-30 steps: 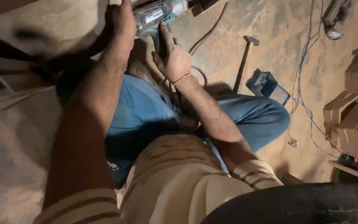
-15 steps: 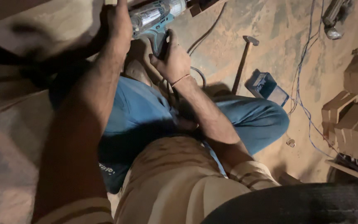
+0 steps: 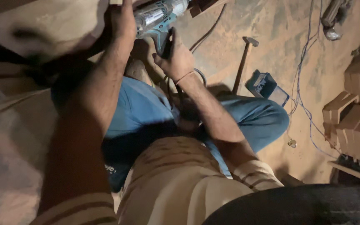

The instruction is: The person sits on the workshop floor fitting wooden panels into a cabinet door frame, pressing the pieces into place and checking the fit. They pick up a cordless drill and drive screws into the frame, then use a hammer to tap the wooden parts flush and reposition the assembly.

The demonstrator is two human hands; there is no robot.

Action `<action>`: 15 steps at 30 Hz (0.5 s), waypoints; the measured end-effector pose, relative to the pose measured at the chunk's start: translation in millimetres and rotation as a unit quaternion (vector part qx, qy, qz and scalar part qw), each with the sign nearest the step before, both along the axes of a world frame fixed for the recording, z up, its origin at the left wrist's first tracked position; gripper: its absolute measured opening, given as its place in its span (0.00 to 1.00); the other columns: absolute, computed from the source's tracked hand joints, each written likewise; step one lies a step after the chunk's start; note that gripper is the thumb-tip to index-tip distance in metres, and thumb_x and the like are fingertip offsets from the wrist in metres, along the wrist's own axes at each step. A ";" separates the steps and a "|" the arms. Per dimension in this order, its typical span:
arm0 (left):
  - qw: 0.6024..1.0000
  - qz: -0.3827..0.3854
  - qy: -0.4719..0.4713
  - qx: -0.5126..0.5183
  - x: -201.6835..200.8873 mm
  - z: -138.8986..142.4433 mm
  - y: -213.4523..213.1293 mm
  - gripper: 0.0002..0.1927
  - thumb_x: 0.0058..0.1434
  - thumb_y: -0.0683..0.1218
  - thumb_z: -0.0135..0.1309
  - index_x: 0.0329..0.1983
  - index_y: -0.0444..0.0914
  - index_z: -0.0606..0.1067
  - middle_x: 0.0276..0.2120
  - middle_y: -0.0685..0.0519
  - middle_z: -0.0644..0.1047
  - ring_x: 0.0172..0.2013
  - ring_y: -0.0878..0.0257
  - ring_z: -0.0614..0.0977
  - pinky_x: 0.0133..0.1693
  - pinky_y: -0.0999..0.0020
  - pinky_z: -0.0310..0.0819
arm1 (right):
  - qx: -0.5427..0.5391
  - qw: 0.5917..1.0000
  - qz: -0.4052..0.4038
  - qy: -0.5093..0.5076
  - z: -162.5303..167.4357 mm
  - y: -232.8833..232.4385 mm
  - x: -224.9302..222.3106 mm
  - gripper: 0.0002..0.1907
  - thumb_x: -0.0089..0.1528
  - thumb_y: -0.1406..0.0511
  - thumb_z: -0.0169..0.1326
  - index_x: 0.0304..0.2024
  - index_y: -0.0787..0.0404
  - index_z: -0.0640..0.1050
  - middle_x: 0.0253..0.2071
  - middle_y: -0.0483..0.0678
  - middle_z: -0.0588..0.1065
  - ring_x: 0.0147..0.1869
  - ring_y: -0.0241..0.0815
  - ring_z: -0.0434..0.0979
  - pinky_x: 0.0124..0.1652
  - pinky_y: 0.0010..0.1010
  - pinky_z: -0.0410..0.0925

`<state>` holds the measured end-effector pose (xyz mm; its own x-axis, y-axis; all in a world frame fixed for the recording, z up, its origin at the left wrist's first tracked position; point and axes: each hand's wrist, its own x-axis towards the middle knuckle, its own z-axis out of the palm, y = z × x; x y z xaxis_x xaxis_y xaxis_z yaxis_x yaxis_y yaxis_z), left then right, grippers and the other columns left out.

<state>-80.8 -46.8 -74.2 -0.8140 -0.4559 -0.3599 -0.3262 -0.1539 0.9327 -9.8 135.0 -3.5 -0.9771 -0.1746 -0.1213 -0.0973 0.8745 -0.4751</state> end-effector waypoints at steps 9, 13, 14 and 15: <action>0.964 -0.123 0.170 -0.163 16.5 50.6 -8.1 0.26 0.67 0.60 0.59 0.50 0.32 0.76 0.35 0.45 0.85 0.38 0.55 0.87 0.41 0.59 0.77 | -0.031 0.996 0.088 0.013 43.7 22.6 37.6 0.53 0.53 0.55 0.69 0.74 0.59 0.56 0.48 0.65 0.79 0.47 0.65 0.81 0.45 0.49 0.74; 0.875 -0.156 0.382 -0.253 43.5 107.0 12.0 0.12 0.73 0.48 0.62 0.47 0.33 0.80 0.39 0.46 0.84 0.40 0.55 0.88 0.42 0.61 0.81 | -0.024 0.991 0.127 -0.026 51.0 92.7 73.1 0.51 0.50 0.60 0.70 0.71 0.60 0.59 0.46 0.62 0.80 0.44 0.59 0.83 0.42 0.46 0.75; 0.847 -0.185 0.416 -0.277 48.8 124.3 20.5 0.11 0.73 0.47 0.63 0.48 0.33 0.80 0.40 0.46 0.84 0.41 0.55 0.88 0.43 0.62 0.82 | -0.047 0.993 0.111 0.001 45.5 111.1 78.0 0.48 0.49 0.61 0.70 0.69 0.60 0.62 0.48 0.62 0.79 0.44 0.56 0.83 0.41 0.43 0.76; 0.829 -0.210 0.425 -0.296 50.4 142.8 34.9 0.11 0.73 0.48 0.64 0.48 0.35 0.81 0.40 0.48 0.85 0.40 0.56 0.87 0.41 0.63 0.81 | -0.069 0.992 0.098 0.029 39.0 130.4 78.7 0.46 0.49 0.62 0.71 0.66 0.60 0.65 0.50 0.62 0.79 0.44 0.53 0.84 0.40 0.41 0.77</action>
